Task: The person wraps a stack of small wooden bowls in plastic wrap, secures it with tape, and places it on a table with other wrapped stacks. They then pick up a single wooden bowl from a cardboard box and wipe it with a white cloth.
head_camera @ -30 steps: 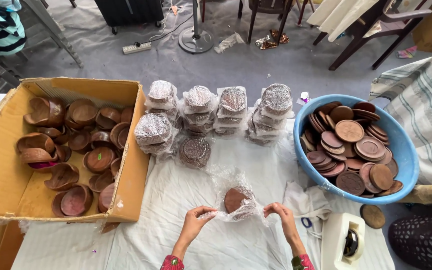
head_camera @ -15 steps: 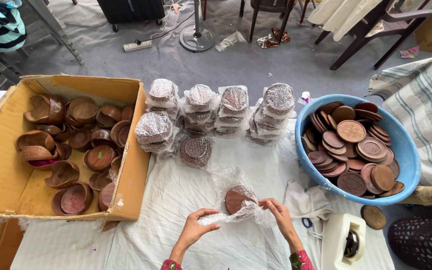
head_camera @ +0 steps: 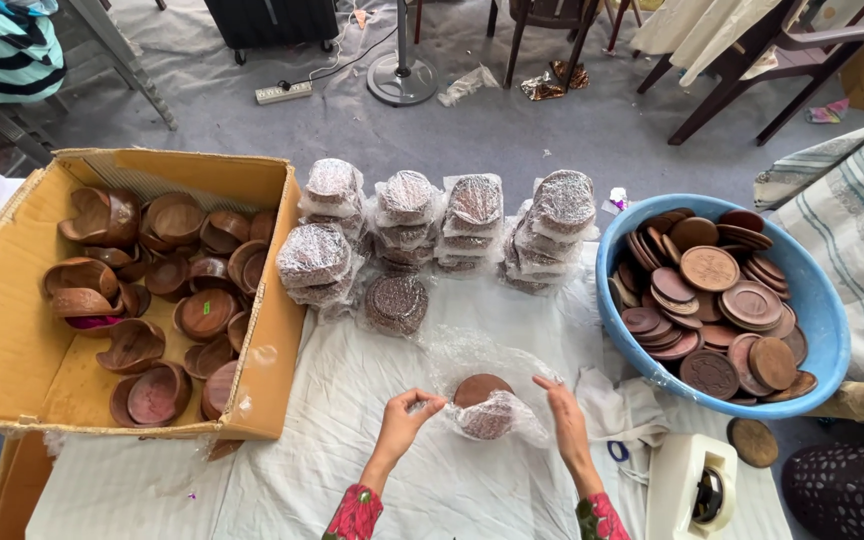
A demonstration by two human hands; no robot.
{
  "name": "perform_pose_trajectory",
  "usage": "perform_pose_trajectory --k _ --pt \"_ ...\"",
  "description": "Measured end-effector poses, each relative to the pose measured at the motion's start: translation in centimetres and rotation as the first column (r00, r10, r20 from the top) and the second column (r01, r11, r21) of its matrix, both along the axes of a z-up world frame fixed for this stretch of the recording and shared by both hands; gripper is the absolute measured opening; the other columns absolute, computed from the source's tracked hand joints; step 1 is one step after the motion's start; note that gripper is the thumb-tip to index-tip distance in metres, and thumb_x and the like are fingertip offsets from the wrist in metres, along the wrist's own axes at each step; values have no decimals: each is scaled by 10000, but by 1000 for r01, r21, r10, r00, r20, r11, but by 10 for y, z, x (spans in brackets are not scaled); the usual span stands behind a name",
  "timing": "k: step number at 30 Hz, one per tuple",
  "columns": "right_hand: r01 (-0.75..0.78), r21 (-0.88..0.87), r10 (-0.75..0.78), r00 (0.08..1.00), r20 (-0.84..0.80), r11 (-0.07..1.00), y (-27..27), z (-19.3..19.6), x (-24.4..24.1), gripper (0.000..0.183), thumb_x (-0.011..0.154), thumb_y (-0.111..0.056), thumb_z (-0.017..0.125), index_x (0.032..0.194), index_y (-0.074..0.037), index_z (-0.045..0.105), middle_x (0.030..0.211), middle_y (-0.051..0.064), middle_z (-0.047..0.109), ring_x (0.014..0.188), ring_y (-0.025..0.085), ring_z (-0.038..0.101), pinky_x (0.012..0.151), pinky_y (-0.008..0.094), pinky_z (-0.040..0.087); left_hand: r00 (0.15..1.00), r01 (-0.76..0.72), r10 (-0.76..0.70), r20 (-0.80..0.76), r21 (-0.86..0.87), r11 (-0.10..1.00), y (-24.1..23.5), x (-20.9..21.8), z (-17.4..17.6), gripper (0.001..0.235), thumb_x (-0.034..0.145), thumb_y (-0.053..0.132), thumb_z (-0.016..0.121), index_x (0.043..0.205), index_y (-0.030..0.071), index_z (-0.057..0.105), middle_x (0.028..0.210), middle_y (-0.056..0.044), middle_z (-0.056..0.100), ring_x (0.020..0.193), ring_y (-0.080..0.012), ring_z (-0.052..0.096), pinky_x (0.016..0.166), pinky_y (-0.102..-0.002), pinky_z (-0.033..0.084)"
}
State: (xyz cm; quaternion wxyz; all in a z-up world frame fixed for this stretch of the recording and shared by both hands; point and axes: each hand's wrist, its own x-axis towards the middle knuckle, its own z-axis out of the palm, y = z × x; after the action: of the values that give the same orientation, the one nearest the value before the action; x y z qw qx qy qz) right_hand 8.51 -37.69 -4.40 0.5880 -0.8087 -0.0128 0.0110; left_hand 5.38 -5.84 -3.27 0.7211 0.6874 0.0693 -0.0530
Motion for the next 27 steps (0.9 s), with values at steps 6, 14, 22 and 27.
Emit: perform_pose_trajectory --k 6,14,22,27 --pt "-76 -361 248 854 458 929 41 106 -38 889 766 -565 740 1371 59 553 1315 211 634 1216 319 586 1020 420 442 999 -44 44 -8 -40 998 -9 16 -4 216 879 207 798 927 -3 785 927 -40 794 890 -80 677 863 -254 530" --pt "100 -78 -101 995 -8 992 32 10 -12 256 948 -208 720 1096 -7 775 975 88 841 882 121 764 798 261 577 997 -78 76 -24 -110 991 -9 17 -21 215 895 185 794 985 -7 762 995 -37 789 925 -74 684 871 -248 546" --pt "193 176 -180 980 -88 965 8 -33 11 234 1008 -206 611 1086 5 675 955 71 786 909 125 749 824 271 562 1000 -16 16 -4 109 994 -16 22 -34 242 826 189 854 1004 31 812 920 -9 793 846 -49 678 780 -202 536" --pt "184 352 -164 983 -87 918 3 -49 14 220 1010 -195 645 1040 19 688 956 77 769 922 130 706 904 286 552 998 -63 62 25 46 997 -16 27 -39 213 873 210 816 923 5 782 879 -25 775 842 -45 658 799 -212 523"
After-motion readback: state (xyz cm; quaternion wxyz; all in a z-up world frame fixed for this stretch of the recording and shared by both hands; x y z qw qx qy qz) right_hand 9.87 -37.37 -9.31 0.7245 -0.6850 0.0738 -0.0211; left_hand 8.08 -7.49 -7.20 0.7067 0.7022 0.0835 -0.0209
